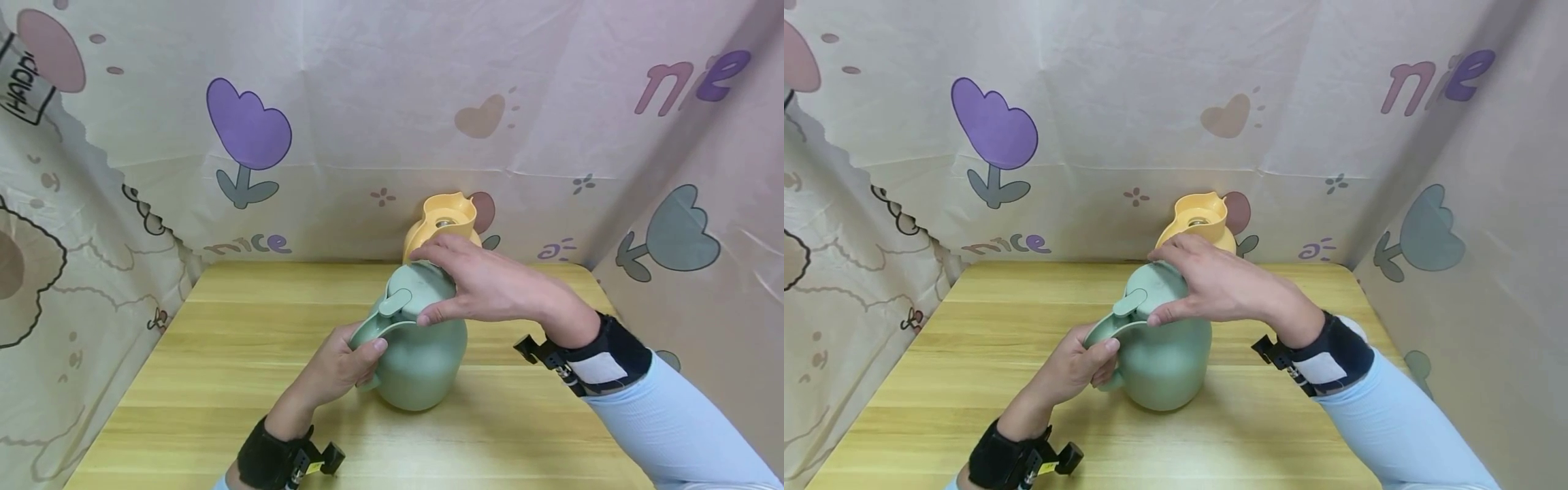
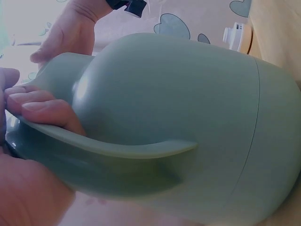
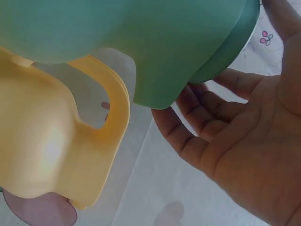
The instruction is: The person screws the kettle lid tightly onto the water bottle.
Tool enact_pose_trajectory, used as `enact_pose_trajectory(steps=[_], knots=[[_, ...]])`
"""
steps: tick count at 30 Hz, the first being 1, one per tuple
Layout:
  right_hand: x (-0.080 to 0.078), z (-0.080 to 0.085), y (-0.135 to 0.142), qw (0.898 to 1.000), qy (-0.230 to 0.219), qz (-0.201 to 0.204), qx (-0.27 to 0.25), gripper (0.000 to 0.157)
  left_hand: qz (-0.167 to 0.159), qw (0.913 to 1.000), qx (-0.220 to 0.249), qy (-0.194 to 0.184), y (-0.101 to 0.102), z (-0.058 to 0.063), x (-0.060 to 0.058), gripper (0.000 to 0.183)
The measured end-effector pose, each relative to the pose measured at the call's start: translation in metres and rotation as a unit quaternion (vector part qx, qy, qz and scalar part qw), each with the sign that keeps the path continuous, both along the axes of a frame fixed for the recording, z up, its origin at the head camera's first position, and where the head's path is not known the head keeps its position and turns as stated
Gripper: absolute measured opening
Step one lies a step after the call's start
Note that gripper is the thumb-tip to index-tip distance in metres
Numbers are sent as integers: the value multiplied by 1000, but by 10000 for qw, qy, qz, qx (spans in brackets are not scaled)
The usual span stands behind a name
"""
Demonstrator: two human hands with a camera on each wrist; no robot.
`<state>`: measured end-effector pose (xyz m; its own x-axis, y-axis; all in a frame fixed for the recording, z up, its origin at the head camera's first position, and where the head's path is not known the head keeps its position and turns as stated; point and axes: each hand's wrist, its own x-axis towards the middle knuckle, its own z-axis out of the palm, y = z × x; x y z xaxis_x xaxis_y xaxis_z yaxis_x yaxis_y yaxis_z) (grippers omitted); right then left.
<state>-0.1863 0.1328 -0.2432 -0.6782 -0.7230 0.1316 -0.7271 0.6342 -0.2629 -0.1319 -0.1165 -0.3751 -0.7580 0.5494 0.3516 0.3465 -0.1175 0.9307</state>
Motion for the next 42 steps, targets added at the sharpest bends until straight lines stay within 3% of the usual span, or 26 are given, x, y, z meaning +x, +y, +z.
enact_pose_trajectory(steps=[6,15,18,23,27,36,42], knots=[[-1,1,3,9988,2,489,-87,79,74,10000,-41,-2,-1,1,0,28],[-2,1,3,9984,-260,494,-75,76,74,10000,-30,-27,-2,1,-1,29],[-2,0,1,9992,-240,286,-135,79,49,10000,-27,-35,-2,1,-1,28],[-2,-3,-3,9993,-128,-286,-211,98,70,9999,-57,-63,-1,1,-1,28],[-1,-4,-3,9989,-106,-400,-233,102,65,9999,-57,-60,-1,1,-2,28],[4,-5,-2,9985,-273,358,-302,85,35,10000,-29,-43,0,1,-1,27],[2,-9,-4,9990,-129,175,-384,73,41,10000,-26,-45,0,0,-1,28]])
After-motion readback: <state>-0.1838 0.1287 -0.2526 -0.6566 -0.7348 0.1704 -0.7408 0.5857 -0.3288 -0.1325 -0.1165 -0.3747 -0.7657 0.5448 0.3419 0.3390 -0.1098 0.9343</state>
